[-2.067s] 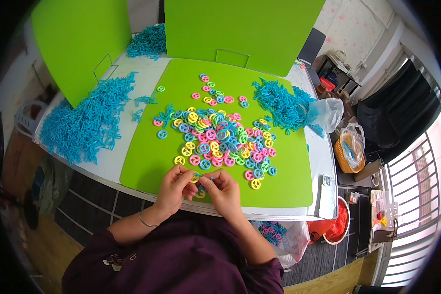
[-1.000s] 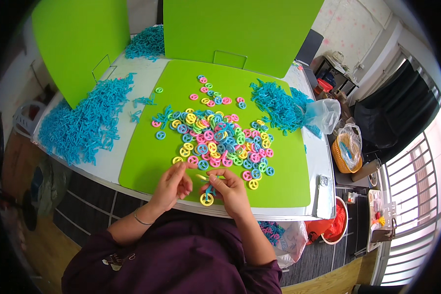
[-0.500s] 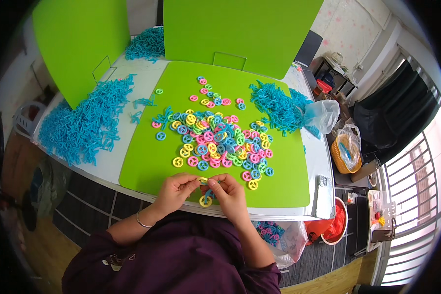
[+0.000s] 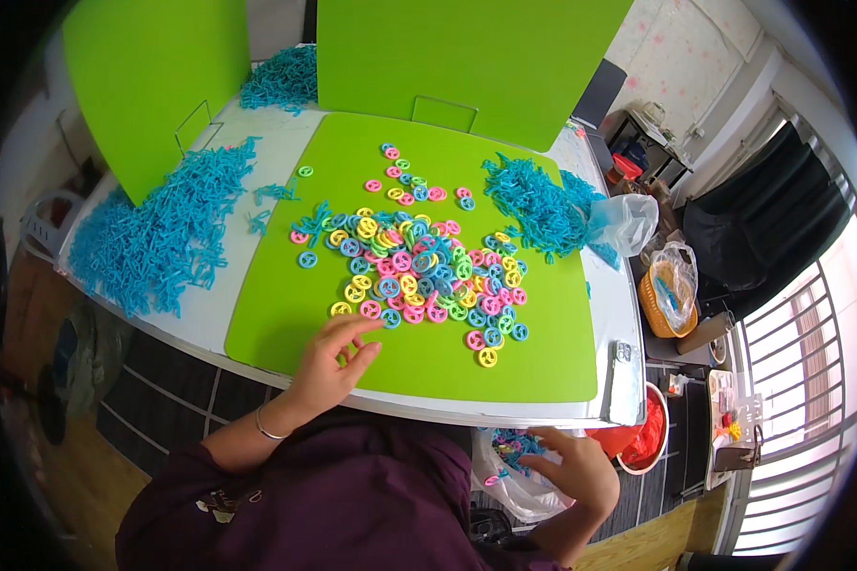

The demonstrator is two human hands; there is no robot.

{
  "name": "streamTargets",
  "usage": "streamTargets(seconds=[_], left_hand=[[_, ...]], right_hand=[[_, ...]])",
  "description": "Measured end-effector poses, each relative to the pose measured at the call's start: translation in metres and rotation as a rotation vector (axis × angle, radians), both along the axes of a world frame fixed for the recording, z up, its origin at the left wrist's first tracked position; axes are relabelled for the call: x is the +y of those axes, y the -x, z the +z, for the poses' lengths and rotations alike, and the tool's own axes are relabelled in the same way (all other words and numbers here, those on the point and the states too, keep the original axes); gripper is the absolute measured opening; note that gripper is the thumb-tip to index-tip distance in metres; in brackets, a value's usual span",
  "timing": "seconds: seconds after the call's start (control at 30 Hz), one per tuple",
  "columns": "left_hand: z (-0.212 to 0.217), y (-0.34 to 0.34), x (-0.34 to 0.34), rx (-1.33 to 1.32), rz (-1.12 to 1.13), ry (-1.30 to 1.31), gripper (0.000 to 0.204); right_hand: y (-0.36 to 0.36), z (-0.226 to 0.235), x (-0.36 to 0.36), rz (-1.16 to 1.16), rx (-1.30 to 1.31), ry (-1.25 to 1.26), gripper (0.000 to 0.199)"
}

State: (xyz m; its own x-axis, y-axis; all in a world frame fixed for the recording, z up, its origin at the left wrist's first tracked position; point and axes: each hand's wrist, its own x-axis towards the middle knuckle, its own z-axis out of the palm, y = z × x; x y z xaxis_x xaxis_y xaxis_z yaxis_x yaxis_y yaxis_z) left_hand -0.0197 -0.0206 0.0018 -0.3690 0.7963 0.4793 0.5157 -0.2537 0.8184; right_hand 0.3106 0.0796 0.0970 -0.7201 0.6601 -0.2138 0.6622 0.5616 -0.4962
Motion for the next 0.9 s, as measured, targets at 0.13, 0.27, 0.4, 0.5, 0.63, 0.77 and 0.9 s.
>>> streamTargets(seconds=[0.13, 0.27, 0.4, 0.5, 0.63, 0.77, 0.9], left_hand=[[0.016, 0.021, 0.005, 0.584, 0.447, 0.104, 0.035], [0.006, 0.042, 0.006, 0.551, 0.397, 0.205, 0.03], [0.006, 0.042, 0.006, 0.499, 0.301, 0.222, 0.024], [0.01, 0.045, 0.007, 0.42, 0.257, 0.256, 0.02], [0.016, 0.045, 0.004, 0.178, 0.188, 0.317, 0.018], [0.008, 0.038, 0.008, -0.254, 0.001, 0.243, 0.016], [-0.003, 0.017, 0.012, -0.85, -0.202, 0.134, 0.017]], right_hand=[[0.019, 0.002, 0.008, -0.065, 0.208, -0.126, 0.028], [0.119, -0.01, 0.065, -0.097, 0.59, -0.204, 0.021], [0.211, -0.028, 0.126, -0.021, 0.582, -0.419, 0.045], [0.225, -0.05, 0.149, 0.174, 0.317, -0.492, 0.048], [0.218, -0.054, 0.139, 0.174, 0.514, -0.486, 0.042], [0.205, -0.036, 0.098, -0.019, 0.453, -0.259, 0.035], [0.189, -0.053, 0.051, -0.025, 0.703, 0.161, 0.028]])
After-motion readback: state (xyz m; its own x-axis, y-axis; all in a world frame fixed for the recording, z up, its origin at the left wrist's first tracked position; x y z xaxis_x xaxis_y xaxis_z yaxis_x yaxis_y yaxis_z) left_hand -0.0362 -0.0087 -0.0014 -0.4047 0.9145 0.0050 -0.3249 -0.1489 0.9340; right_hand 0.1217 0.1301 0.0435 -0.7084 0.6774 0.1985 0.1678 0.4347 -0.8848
